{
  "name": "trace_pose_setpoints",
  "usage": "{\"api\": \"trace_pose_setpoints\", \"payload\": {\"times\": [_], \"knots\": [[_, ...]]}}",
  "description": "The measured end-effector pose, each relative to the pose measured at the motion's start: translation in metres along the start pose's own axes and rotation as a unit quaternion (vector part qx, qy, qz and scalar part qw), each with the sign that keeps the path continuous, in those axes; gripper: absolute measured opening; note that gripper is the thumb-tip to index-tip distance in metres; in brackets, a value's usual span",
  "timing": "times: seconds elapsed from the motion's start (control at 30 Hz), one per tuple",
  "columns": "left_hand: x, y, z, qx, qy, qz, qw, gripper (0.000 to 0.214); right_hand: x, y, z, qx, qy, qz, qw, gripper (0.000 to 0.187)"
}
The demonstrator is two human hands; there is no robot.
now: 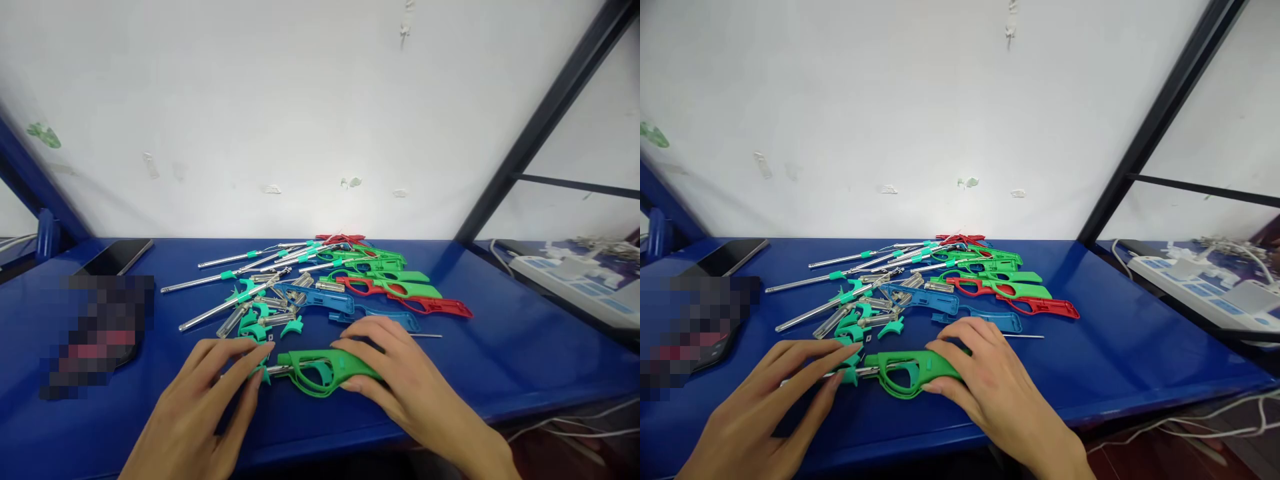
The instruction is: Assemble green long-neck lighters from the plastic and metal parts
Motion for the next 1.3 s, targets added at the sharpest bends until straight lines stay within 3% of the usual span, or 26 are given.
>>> {"api": "trace_pose_setpoints", "payload": {"times": [0.3, 0.53, 1.1, 1.3], "knots": [[-0.009, 0.001, -0.012, -0.054, 0.040, 0.027, 0.997, 0.039, -0.004, 0.000, 0.000, -0.002, 0.006, 0.024, 1.000, 0.033], [-0.010, 0.004, -0.017, -0.084, 0.036, 0.026, 0.995, 0.033, -0.009, 0.000, -0.002, -0.013, 0.026, 0.038, 0.999, 0.032], [-0.016, -0.001, -0.014, -0.068, 0.019, 0.063, 0.996, 0.037, -0.010, -0.002, -0.003, -0.031, 0.016, 0.043, 0.998, 0.036], [-0.017, 0.000, -0.015, -0.080, 0.024, 0.047, 0.995, 0.034, -0.007, -0.004, 0.000, -0.012, 0.009, 0.017, 1.000, 0.032]]}}
Point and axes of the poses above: each hand's wrist, its own y-axis towards the middle knuckle, its own x-axis out of the back of the hand, z = x × y, the point moved 5 cm from there along y, towards the middle knuckle
